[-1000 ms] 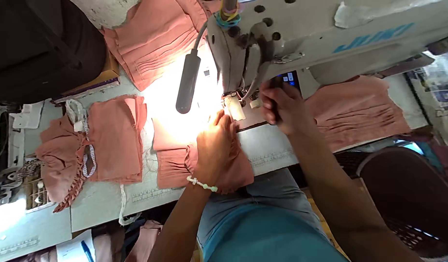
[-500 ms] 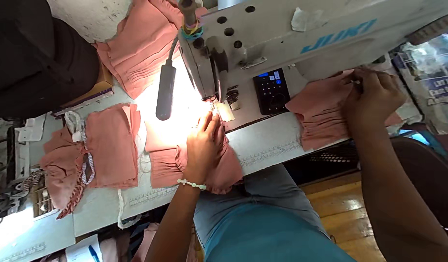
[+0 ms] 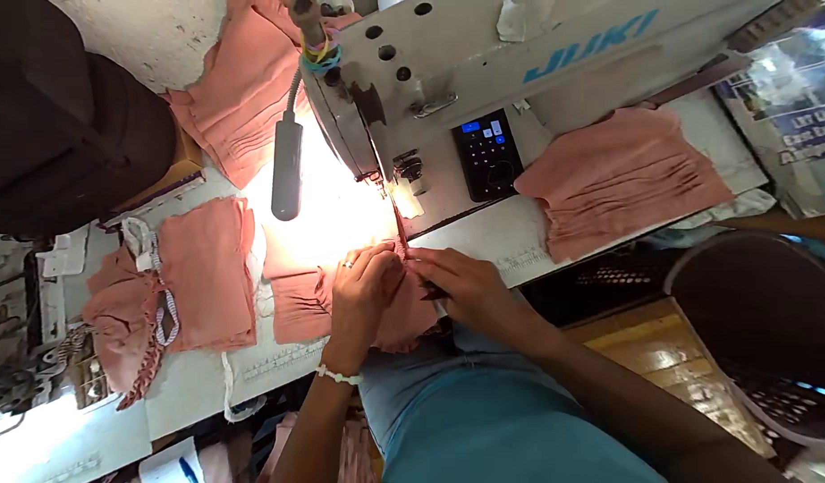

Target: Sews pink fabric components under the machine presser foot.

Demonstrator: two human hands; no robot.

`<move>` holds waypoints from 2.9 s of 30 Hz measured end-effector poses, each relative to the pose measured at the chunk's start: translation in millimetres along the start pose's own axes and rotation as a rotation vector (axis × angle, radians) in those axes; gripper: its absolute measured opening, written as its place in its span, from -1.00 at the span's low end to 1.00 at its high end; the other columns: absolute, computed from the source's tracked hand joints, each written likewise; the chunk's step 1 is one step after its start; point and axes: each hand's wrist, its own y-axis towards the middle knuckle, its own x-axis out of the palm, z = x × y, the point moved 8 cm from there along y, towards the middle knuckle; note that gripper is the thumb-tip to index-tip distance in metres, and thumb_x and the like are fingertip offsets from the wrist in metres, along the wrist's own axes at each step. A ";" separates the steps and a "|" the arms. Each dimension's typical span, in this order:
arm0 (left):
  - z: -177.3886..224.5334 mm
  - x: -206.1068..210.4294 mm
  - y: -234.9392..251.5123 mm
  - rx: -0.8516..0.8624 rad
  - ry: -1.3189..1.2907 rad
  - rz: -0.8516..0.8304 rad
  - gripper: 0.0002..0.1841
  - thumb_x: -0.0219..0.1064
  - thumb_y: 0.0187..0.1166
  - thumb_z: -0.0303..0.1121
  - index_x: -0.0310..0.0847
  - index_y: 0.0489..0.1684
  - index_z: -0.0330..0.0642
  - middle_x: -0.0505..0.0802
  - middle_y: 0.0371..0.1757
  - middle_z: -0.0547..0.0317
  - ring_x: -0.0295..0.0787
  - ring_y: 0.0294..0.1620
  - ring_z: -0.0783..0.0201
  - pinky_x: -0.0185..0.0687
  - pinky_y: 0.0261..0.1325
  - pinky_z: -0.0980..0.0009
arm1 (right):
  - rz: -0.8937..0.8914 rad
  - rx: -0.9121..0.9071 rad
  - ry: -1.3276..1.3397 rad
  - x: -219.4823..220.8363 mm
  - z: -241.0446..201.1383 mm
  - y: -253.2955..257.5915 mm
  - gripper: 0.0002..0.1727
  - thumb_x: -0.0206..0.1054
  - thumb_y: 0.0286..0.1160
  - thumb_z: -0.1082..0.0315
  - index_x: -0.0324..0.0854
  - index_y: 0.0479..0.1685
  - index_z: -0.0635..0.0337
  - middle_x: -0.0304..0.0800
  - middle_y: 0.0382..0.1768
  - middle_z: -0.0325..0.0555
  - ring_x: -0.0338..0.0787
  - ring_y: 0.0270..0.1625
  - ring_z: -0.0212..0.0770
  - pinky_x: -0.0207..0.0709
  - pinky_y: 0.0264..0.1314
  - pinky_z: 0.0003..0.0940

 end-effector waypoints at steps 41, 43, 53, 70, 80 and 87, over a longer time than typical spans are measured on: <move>30.8 -2.2 -25.9 -0.117 0.249 0.090 -0.78 0.34 0.51 -0.40 0.80 -0.01 -0.26 0.89 -0.02 -0.04 0.82 0.02 -0.01 0.64 0.11 0.13 | -0.008 -0.287 0.033 -5.8 1.6 36.0 -0.85 0.42 0.26 0.57 0.84 -0.26 0.20 0.83 -0.17 0.02 0.84 -0.23 -0.11 0.70 -0.32 -0.32; 29.8 -17.0 -17.4 -0.093 0.239 0.053 -0.78 0.26 0.53 -0.55 0.85 -0.08 -0.25 0.89 -0.13 -0.05 0.84 -0.06 -0.02 0.72 0.02 0.14 | 0.048 -0.262 0.076 -6.4 -4.3 35.4 -0.85 0.40 0.26 0.57 0.84 -0.27 0.23 0.84 -0.18 0.02 0.86 -0.19 -0.12 0.71 -0.28 -0.33; -0.5 11.9 -11.8 0.082 0.208 -0.199 -0.58 0.15 0.64 -0.39 0.70 0.41 -0.22 0.73 0.52 0.00 0.65 0.52 -0.01 0.52 0.43 0.01 | 0.043 -0.030 0.012 21.6 -7.7 16.8 -0.84 0.45 0.29 0.55 0.84 -0.17 0.25 0.87 -0.17 0.04 0.90 -0.25 -0.05 0.75 -0.34 -0.21; 4.1 19.6 -1.7 0.115 0.199 -0.162 -0.73 0.23 0.69 -0.41 0.83 0.17 -0.12 0.82 0.40 0.07 0.67 0.50 -0.03 0.54 0.36 -0.10 | 0.022 -0.077 -0.348 13.2 -17.8 -3.0 -0.86 0.35 0.35 0.52 0.84 -0.26 0.22 0.92 0.09 0.00 0.76 -0.44 -0.06 0.46 -0.59 -0.28; -4.4 10.8 6.8 0.318 0.155 -0.085 -0.83 0.36 0.53 -0.55 0.90 -0.17 -0.17 0.89 0.06 -0.01 0.77 0.20 -0.01 0.53 0.18 0.02 | 0.032 -0.104 -0.333 14.5 -8.9 -4.1 -0.76 0.33 0.43 0.52 0.84 -0.01 0.25 0.87 0.11 0.07 0.77 -0.33 -0.03 0.55 -0.49 -0.28; 7.0 3.5 3.8 0.432 0.176 -0.060 -0.78 0.30 0.56 -0.58 0.89 -0.09 -0.18 0.89 -0.15 0.00 0.78 -0.07 0.05 0.54 0.03 0.16 | 0.054 -0.088 -0.362 13.4 -9.0 -11.1 -0.72 0.31 0.46 0.51 0.83 0.06 0.20 0.87 0.10 0.01 0.75 -0.31 -0.05 0.51 -0.46 -0.30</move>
